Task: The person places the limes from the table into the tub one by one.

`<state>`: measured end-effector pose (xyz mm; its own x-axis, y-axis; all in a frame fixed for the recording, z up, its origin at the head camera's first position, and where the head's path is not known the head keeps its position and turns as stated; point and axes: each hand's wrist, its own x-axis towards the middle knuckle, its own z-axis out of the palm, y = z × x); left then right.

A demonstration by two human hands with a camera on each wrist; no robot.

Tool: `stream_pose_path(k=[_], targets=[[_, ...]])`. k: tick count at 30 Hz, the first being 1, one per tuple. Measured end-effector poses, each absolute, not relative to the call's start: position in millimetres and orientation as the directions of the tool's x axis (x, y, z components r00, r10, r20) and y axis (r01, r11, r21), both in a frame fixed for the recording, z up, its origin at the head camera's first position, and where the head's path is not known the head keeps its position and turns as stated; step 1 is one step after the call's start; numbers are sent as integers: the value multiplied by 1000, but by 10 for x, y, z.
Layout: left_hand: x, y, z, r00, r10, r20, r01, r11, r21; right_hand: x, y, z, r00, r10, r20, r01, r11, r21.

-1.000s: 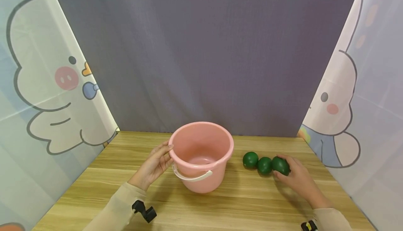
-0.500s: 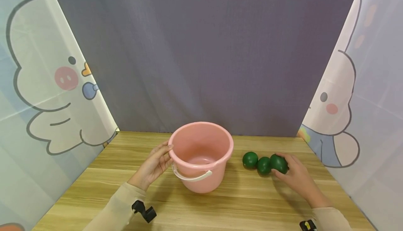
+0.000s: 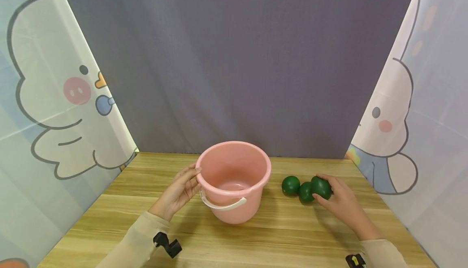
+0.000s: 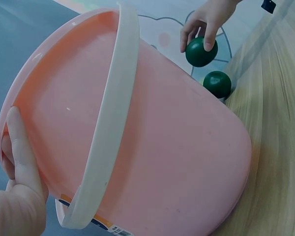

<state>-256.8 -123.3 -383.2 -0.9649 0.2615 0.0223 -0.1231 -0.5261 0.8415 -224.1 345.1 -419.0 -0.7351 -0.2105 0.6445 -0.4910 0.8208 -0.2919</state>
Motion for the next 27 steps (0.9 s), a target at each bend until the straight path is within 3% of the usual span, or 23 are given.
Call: stream_pose_path(k=[27], targets=[[-2563,-1227,-3818,-966,257,10,-130,-522,843,-2248,3327,-4112,-714,-236,659,-521,808,-275]])
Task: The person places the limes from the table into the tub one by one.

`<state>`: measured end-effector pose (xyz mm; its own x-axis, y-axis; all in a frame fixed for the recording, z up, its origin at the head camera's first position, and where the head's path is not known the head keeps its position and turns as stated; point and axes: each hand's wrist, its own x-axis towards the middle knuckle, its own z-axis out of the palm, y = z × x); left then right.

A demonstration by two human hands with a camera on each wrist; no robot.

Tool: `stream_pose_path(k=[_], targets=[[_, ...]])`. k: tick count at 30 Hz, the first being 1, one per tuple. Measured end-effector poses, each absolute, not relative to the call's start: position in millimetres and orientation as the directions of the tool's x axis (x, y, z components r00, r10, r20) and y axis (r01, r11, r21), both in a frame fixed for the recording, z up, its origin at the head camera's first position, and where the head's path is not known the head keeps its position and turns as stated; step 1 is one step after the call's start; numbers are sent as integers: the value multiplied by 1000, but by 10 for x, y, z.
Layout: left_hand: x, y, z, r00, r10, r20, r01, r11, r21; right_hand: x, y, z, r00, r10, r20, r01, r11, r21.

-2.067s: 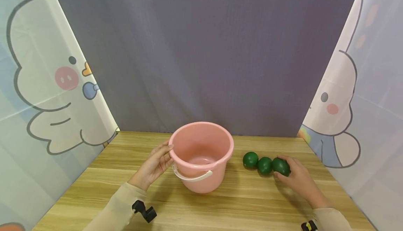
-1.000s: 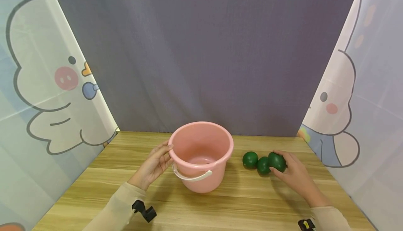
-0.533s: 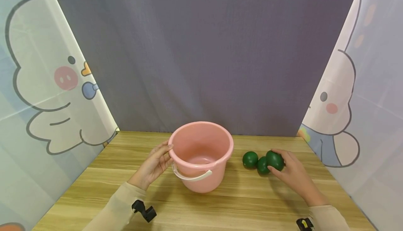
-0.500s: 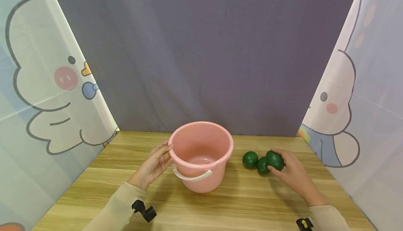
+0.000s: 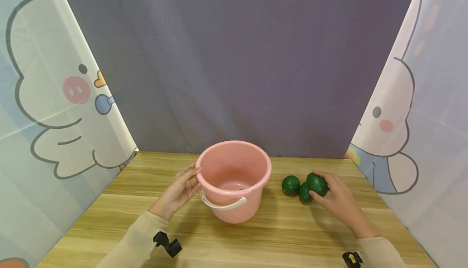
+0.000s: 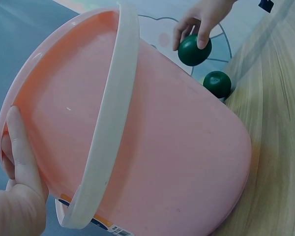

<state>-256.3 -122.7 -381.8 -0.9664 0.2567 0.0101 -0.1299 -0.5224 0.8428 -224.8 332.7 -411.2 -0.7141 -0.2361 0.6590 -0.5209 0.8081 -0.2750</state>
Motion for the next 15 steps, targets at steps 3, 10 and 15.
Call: stream_pose_path(k=[3,10,15], targets=[[-2564,-1226,-3816,-966,258,10,-130,-522,843,-2243,3308,-4094,-714,-238,659,-522,808,-274],[-2565,-1228,-3818,-967,253,7,-131,-521,843,-2238,3263,-4062,-696,-252,672,-537,804,-254],[-2570,-1227,-3820,-967,254,7,-131,-523,842,-2256,3256,-4064,-673,-264,691,-559,793,-242]])
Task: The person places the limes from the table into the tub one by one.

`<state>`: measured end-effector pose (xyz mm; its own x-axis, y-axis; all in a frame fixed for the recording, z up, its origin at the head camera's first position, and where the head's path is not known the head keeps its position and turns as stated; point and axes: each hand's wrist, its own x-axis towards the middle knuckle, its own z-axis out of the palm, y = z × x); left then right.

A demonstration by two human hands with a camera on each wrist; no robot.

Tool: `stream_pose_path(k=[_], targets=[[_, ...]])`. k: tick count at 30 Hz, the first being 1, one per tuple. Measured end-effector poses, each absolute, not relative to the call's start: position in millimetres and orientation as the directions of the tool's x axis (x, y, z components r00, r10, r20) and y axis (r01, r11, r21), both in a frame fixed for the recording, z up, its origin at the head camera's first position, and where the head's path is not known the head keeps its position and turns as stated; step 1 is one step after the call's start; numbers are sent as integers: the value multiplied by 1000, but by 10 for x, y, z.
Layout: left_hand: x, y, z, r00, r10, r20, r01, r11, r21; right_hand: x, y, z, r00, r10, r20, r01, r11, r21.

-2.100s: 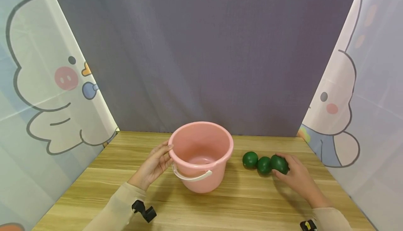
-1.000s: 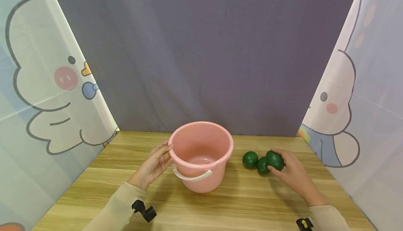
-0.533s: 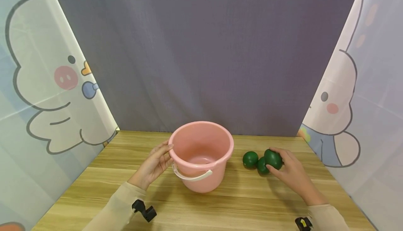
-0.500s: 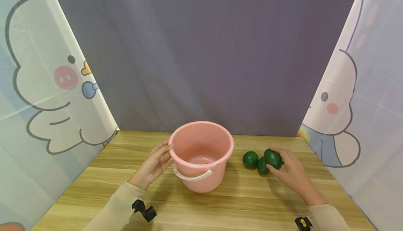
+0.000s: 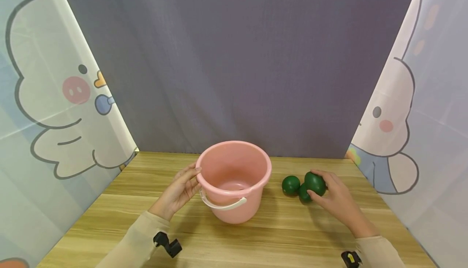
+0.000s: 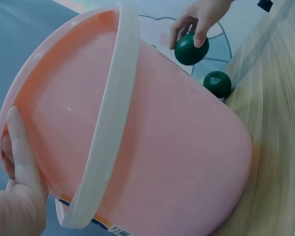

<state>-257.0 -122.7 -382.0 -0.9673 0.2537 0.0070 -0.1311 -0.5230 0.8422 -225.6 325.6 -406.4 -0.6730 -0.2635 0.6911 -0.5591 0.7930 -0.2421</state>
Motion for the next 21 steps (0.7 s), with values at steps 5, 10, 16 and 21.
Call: stream_pose_path(k=[5,10,16,21], targets=[[-2568,-1229,-3826,-967,254,10,-129,-524,842,-2263,3247,-4054,-672,-263,692,-564,788,-247],[-2567,-1232,-3836,-967,254,10,-129,-525,841,-2262,3230,-4039,-668,-264,696,-567,786,-246],[-2568,-1231,-3840,-968,252,12,-125,-522,844,-2255,3186,-4001,-650,-269,710,-583,777,-239],[-2569,-1230,-3835,-967,253,15,-124,-522,844,-2248,3153,-3968,-645,-275,713,-586,777,-231]])
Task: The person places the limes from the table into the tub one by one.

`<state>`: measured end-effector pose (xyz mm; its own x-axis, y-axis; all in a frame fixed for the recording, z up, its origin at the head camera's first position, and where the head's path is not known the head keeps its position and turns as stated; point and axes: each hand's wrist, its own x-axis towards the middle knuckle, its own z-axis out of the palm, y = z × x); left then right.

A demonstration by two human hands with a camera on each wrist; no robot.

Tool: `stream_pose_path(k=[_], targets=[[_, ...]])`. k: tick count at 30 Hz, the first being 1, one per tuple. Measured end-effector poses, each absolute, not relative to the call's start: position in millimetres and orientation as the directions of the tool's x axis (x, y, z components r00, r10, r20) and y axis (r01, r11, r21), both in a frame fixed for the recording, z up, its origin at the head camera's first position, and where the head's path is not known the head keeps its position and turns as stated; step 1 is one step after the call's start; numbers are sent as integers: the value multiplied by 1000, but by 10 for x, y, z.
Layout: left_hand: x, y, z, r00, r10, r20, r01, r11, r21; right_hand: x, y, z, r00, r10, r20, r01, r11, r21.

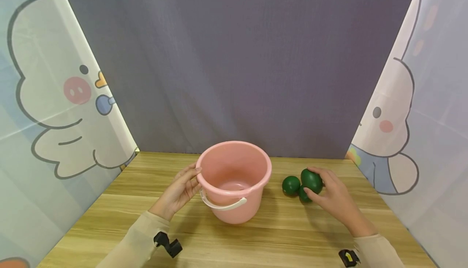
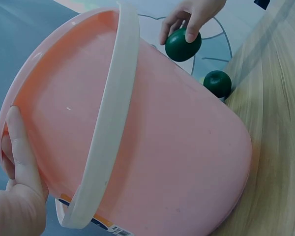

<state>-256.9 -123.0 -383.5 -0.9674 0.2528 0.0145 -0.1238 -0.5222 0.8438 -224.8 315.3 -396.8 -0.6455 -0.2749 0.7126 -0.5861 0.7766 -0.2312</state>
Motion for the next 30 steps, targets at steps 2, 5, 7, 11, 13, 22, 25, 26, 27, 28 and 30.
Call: stream_pose_path(k=[2,5,7,11,13,22,25,26,27,28,30], targets=[[-2567,-1230,-3833,-967,253,15,-124,-523,844,-2245,3140,-3951,-641,-280,715,-590,775,-227],[-2565,-1232,-3830,-967,255,17,-123,-525,842,-2244,3122,-3927,-635,-284,719,-595,773,-220],[-2566,-1233,-3831,-966,258,19,-124,-525,842,-2243,3111,-3915,-634,-285,719,-597,771,-221],[-2566,-1234,-3831,-966,259,20,-124,-528,840,-2241,3097,-3902,-635,-287,717,-597,771,-220],[-2567,-1233,-3832,-966,259,19,-126,-531,838,-2239,3094,-3897,-635,-288,717,-597,772,-218],[-2575,-1224,-3832,-966,258,20,-124,-530,839,-2240,3050,-3865,-632,-283,722,-588,781,-210],[-2575,-1227,-3833,-966,258,22,-123,-529,840,-2249,3029,-3851,-619,-296,727,-605,771,-201],[-2574,-1228,-3831,-965,260,23,-122,-529,840,-2251,3021,-3846,-614,-301,729,-610,767,-197],[-2574,-1228,-3832,-965,260,24,-122,-528,841,-2252,3015,-3842,-609,-306,732,-617,763,-195],[-2573,-1228,-3832,-965,261,25,-121,-528,841,-2250,3008,-3838,-605,-309,734,-622,759,-194],[-2573,-1226,-3832,-965,260,25,-120,-527,842,-2250,2995,-3834,-598,-314,737,-631,751,-193]])
